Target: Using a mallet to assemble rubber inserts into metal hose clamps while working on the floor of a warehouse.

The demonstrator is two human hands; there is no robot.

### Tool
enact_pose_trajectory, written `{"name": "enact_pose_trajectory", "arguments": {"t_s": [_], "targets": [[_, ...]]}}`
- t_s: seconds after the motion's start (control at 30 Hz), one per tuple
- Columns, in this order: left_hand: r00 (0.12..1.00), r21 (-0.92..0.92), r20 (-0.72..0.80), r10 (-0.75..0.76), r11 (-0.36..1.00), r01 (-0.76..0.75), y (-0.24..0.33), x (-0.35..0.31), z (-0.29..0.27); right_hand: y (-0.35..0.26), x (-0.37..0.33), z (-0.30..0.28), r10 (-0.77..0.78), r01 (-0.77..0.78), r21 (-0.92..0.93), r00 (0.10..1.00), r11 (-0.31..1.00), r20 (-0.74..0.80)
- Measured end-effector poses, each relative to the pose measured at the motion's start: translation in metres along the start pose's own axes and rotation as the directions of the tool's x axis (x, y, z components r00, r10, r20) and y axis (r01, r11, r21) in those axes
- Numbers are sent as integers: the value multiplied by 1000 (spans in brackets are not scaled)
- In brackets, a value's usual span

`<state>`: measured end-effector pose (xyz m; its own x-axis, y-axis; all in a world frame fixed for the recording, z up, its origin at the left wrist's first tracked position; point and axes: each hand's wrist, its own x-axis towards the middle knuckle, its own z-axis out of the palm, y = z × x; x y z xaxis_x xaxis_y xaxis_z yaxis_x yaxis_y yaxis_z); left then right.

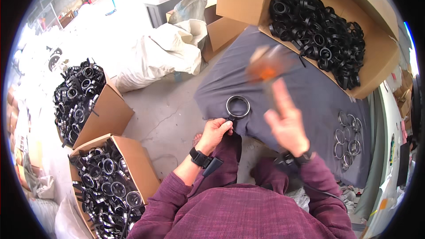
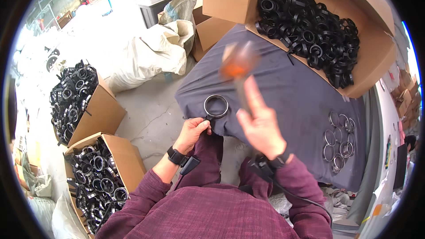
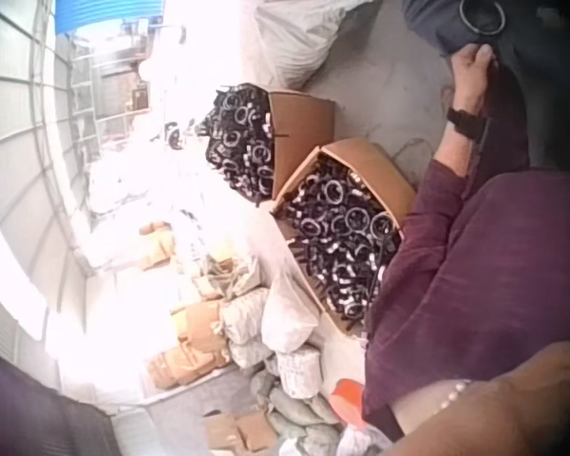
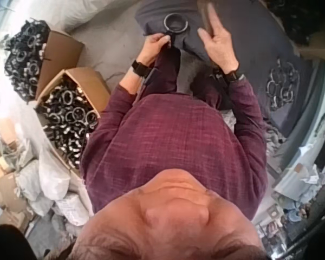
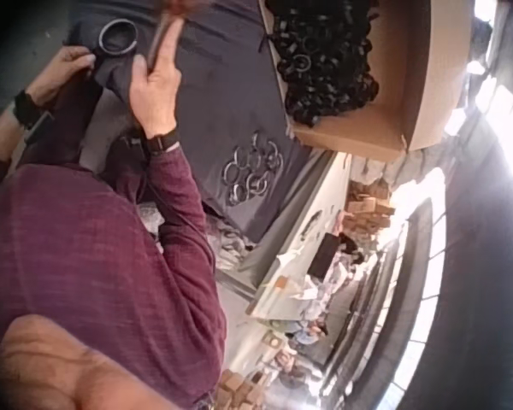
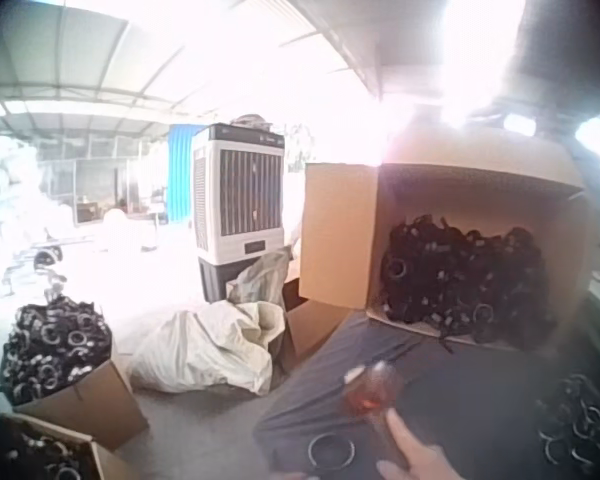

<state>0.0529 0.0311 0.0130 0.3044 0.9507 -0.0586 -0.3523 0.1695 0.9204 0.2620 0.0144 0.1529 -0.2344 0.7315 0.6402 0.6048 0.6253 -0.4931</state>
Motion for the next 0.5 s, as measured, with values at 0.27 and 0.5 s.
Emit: {"name": "enact_pose_trajectory", "arguments": {"t_s": [0.27,0.5], "targets": [[998,79,-63,22,997,-17,-3,-1,-5,-20,4,-25,565,-564,415,814,713,135],[999,137,-11,42,990,-40,7,12,0,-8,-74,1,579,-634,197,767,747,276]]}}
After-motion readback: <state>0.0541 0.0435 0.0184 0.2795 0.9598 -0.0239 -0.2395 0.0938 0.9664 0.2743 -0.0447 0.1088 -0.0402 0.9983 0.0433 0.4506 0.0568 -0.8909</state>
